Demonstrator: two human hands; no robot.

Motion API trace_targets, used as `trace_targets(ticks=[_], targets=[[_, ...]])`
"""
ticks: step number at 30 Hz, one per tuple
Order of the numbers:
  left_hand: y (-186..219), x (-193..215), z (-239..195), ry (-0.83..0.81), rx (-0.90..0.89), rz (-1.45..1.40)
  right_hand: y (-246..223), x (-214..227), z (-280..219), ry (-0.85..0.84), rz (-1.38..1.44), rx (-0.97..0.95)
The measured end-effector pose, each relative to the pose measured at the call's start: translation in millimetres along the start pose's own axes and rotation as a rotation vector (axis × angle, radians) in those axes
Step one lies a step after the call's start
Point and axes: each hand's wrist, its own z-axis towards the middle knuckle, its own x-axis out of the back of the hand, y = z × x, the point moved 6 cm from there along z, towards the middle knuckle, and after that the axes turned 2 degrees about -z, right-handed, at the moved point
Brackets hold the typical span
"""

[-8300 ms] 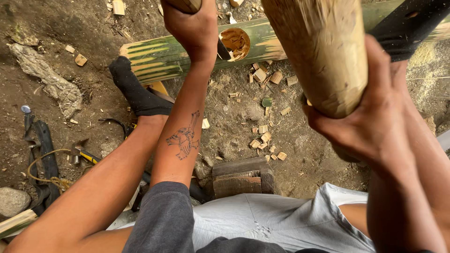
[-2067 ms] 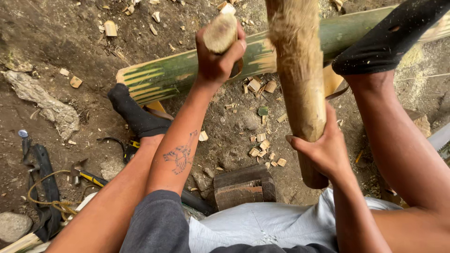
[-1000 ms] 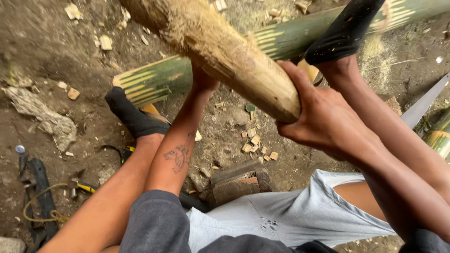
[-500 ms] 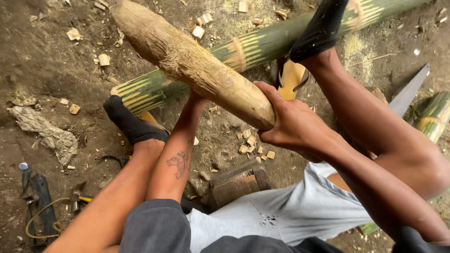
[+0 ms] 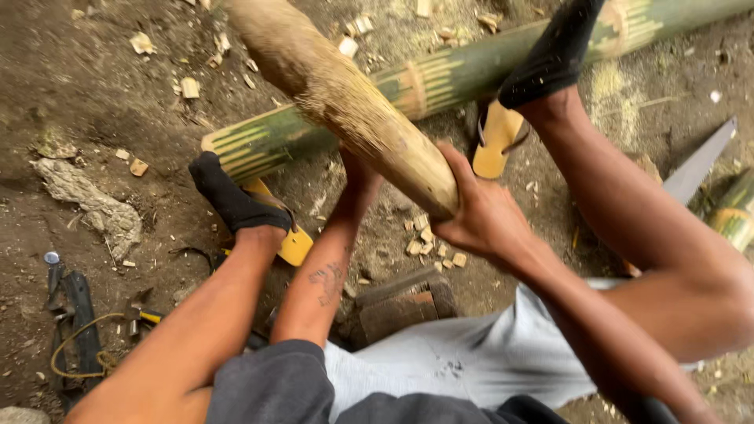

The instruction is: The person uses a wooden mallet and chisel to carve a circular hole into a bamboo pole. They repeatedly strike the chisel to remove material and deepen the hole.

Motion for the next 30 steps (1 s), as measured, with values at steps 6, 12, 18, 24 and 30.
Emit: trace_targets(ticks=[6,12,18,24,30], targets=[[-30.8,3.8,57.8,0.244,0.284,0.075,27.3,-21.8,-14.6,0.129,0.295,-0.059],[-71.5,46.9,145.3,0.287,0.443,-0.376,62.2,-38.2,32.2,0.108,0.306,-0.292],[2.1,61.1,110.9,0.080,0.236,-0.439,82.4,-54.1,60.3,-0.155,0.324,-0.501],[33.9,73.5,102.7,0.097,0.318,-0.438,55.7,-22.9,52.2,0.011,0.356,-0.289],[26.6,73.1,95.3,0.104,0.262,-0.324,33.4,33.3,32.8,0.170,0.321,-0.041]])
